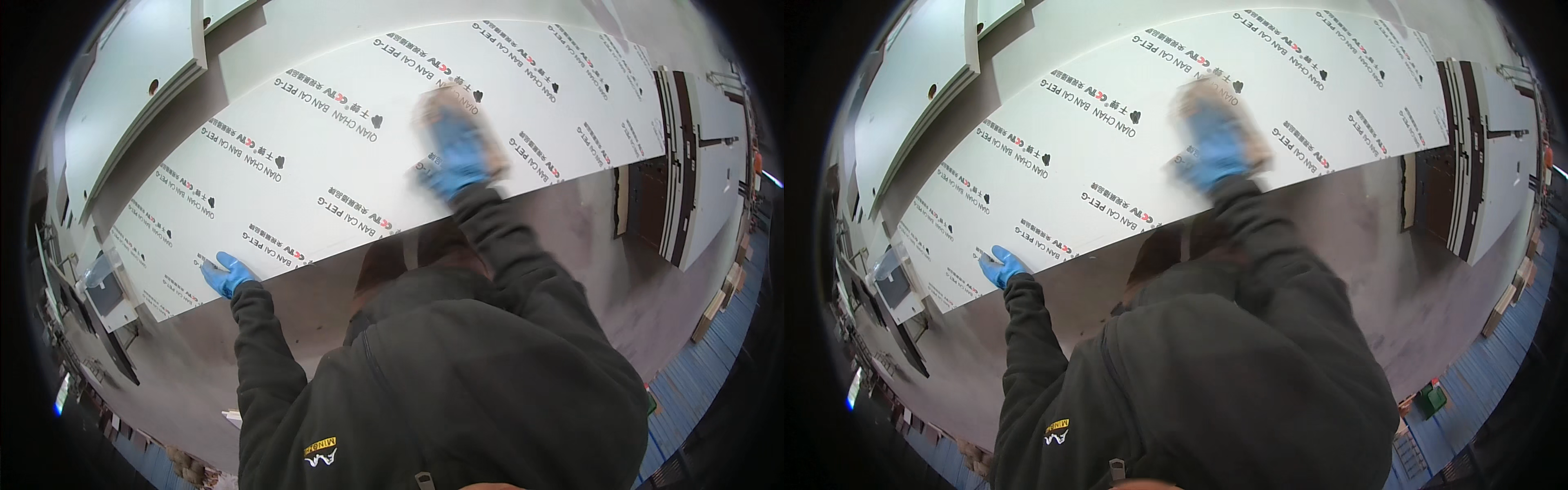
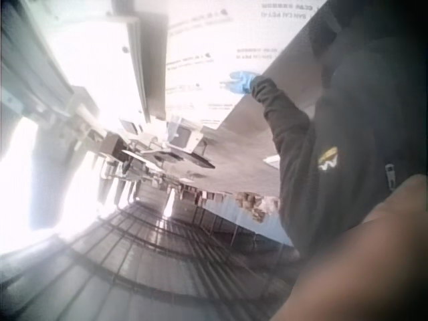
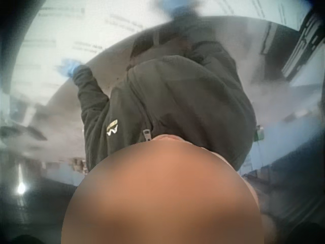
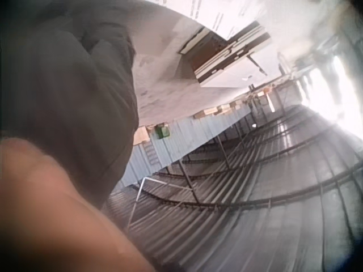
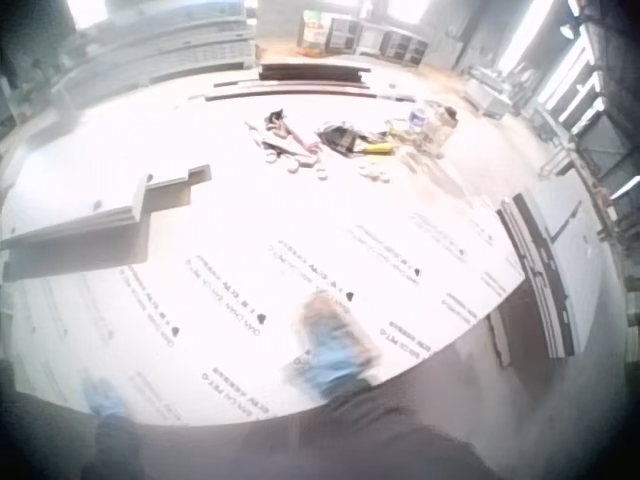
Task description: The person wipes a large white panel with a cloth, then picks up a plastic bottle and pours liquid onto the cloth. They continue wiping the panel surface and edges, flip the panel over, and wipe the other side. The person repeats the process on multiple panels, handling them one at a time.
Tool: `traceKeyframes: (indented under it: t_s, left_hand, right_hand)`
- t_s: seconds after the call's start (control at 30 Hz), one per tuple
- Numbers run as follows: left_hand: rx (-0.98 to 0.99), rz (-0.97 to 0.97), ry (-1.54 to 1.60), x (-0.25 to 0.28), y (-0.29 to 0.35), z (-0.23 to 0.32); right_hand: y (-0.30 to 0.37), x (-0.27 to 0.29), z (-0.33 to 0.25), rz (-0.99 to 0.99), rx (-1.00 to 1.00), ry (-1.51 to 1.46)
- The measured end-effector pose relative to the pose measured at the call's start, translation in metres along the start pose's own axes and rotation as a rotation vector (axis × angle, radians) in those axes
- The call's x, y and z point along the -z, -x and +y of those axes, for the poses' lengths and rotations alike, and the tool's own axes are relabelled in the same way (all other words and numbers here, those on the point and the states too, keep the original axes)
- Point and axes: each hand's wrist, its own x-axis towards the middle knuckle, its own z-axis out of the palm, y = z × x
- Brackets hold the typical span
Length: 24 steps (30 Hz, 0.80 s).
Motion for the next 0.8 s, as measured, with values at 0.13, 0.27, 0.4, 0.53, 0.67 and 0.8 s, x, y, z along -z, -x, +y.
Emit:
traceKeyframes:
  t_s: [0.13, 0.27, 0.4, 0.53, 0.67, 0.8]
  left_hand:
    - [-0.060, 0.135, -0.128, -0.008, 0.007, 0.003]
    - [-0.054, 0.139, -0.113, -0.009, 0.008, 0.008]
    - [-0.078, 0.134, -0.107, -0.005, 0.005, 0.010]
    - [-0.022, 0.076, -0.037, -0.005, 0.005, 0.009]
    - [-0.023, 0.062, -0.117, -0.008, 0.006, 0.001]
    - [-0.113, 0.191, -0.115, -0.014, 0.006, -0.002]
  right_hand:
    - [0.007, 0.061, 0.186, 0.650, -0.353, 0.317]
    - [0.016, 0.026, 0.128, 0.624, -0.267, -0.206]
    - [0.059, 0.008, -0.058, 0.203, 0.273, 0.007]
    - [0.053, -0.010, -0.149, 0.148, 0.630, -0.416]
    - [0.023, -0.010, -0.041, 0.303, 0.291, -0.092]
    - [-0.055, 0.047, 0.133, 0.655, -0.237, 0.267]
